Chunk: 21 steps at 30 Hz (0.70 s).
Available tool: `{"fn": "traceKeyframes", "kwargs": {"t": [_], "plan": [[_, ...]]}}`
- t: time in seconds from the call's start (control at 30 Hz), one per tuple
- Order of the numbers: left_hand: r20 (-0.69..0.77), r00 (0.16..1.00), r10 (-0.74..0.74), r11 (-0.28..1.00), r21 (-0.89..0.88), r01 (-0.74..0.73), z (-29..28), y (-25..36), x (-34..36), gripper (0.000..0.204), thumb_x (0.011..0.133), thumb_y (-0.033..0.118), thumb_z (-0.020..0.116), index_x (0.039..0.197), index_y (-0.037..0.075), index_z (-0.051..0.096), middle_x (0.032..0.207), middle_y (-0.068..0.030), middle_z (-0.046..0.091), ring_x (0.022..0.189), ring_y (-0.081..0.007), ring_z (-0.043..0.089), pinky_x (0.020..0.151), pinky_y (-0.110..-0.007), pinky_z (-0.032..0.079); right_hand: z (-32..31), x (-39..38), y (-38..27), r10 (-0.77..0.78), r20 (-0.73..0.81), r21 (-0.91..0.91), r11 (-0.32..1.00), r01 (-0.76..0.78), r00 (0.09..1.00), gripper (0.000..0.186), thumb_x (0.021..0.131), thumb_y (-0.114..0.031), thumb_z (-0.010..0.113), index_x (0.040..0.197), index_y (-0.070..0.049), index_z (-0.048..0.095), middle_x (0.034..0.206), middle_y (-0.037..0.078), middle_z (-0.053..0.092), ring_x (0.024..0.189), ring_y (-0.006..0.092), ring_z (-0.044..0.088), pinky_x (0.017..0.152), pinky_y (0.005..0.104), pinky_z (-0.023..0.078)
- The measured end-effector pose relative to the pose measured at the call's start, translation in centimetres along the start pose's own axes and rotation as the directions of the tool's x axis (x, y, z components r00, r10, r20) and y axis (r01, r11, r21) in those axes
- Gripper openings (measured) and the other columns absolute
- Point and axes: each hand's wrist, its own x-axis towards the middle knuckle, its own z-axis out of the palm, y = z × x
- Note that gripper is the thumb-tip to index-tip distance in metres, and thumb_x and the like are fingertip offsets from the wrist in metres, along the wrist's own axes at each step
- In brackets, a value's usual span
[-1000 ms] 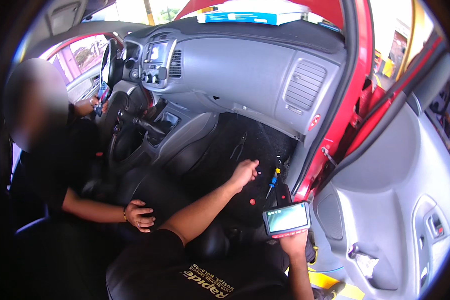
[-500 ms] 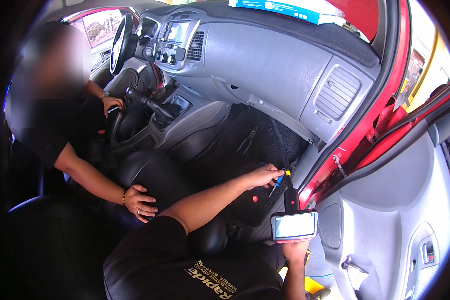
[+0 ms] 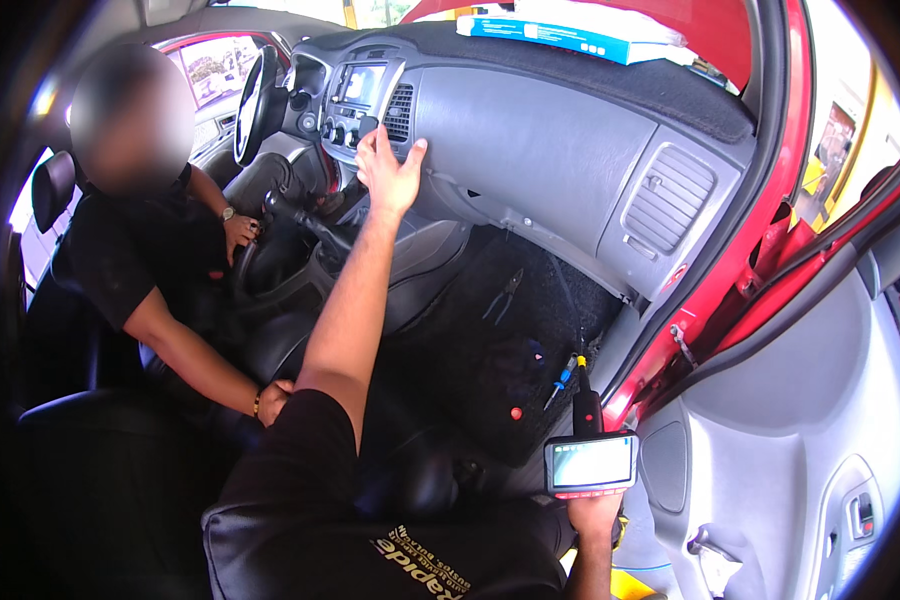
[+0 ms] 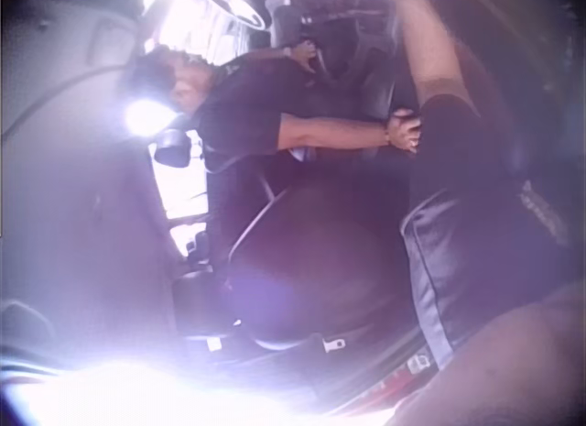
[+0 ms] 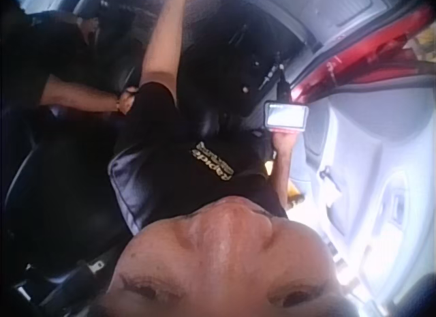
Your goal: The person applies refrigerant to the passenger-side dashboard area using a spray can, then uses a digital diagnostic tool to monitor readings while a second person operates the vehicle's climate controls. The person moves the diagnostic probe along the dashboard and floor area, checking for changes in the displayed data.
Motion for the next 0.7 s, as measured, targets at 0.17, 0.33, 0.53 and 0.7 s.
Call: {"fn": "traceKeyframes", "kwargs": {"t": [0.17, 0.33, 0.53, 0.7], "plan": [[0.176, 0.984, -0.036, 0.997, 0.079, 0.022, 1.4, 0.3, 2.7, 0.107, 0.081, 0.078, 0.067, 0.148, -0.004, 0.048, 0.148, -0.0192, 0.041, 0.137, -0.0382, 0.037, 0.113, -0.058, 0.028, -0.4, 0.0, -0.1, -0.006, 0.012, -0.033, 0.999, 0.006, 1.000, 0.026, 0.085, -0.016, 0.069, 0.109, -0.004, 0.072, 0.111, 0.019, 0.071, 0.109, 0.0438, 0.063, 0.098, 0.0542, 0.046], [0.140, 0.990, -0.033, 0.999, 0.033, 0.029, 2.1, 0.2, 3.4, 0.111, 0.076, 0.082, 0.068, 0.149, 0.000, 0.050, 0.150, -0.0179, 0.041, 0.140, -0.0370, 0.035, 0.114, -0.057, 0.026, -0.1, -0.1, 0.5, -0.029, 0.001, -0.055, 0.998, 0.029, 1.000, 0.026, 0.085, -0.016, 0.069, 0.108, -0.004, 0.072, 0.112, 0.019, 0.071, 0.109, 0.0440, 0.063, 0.098, 0.0542, 0.046], [0.177, 0.984, -0.030, 0.998, 0.057, 0.021, 0.8, 0.7, 5.1, 0.119, 0.070, 0.080, 0.075, 0.149, -0.004, 0.044, 0.150, -0.0211, 0.040, 0.141, -0.0384, 0.034, 0.114, -0.058, 0.026, 0.2, -0.4, 0.9, -0.021, 0.010, -0.043, 0.999, 0.022, 1.000, 0.027, 0.084, -0.016, 0.069, 0.108, -0.005, 0.072, 0.112, 0.019, 0.071, 0.110, 0.0441, 0.063, 0.098, 0.0544, 0.046], [-0.111, 0.992, 0.063, 0.998, -0.011, -0.065, 1.2, 1.2, -0.3, 0.115, 0.072, 0.070, 0.082, 0.144, -0.010, 0.039, 0.140, -0.0269, 0.042, 0.135, -0.0432, 0.038, 0.111, -0.059, 0.031, 0.3, -0.1, 0.6, -0.019, -0.015, -0.061, 0.998, 0.018, 1.000, 0.026, 0.084, -0.016, 0.069, 0.107, -0.005, 0.072, 0.110, 0.019, 0.071, 0.108, 0.0441, 0.063, 0.097, 0.0545, 0.046]]}}
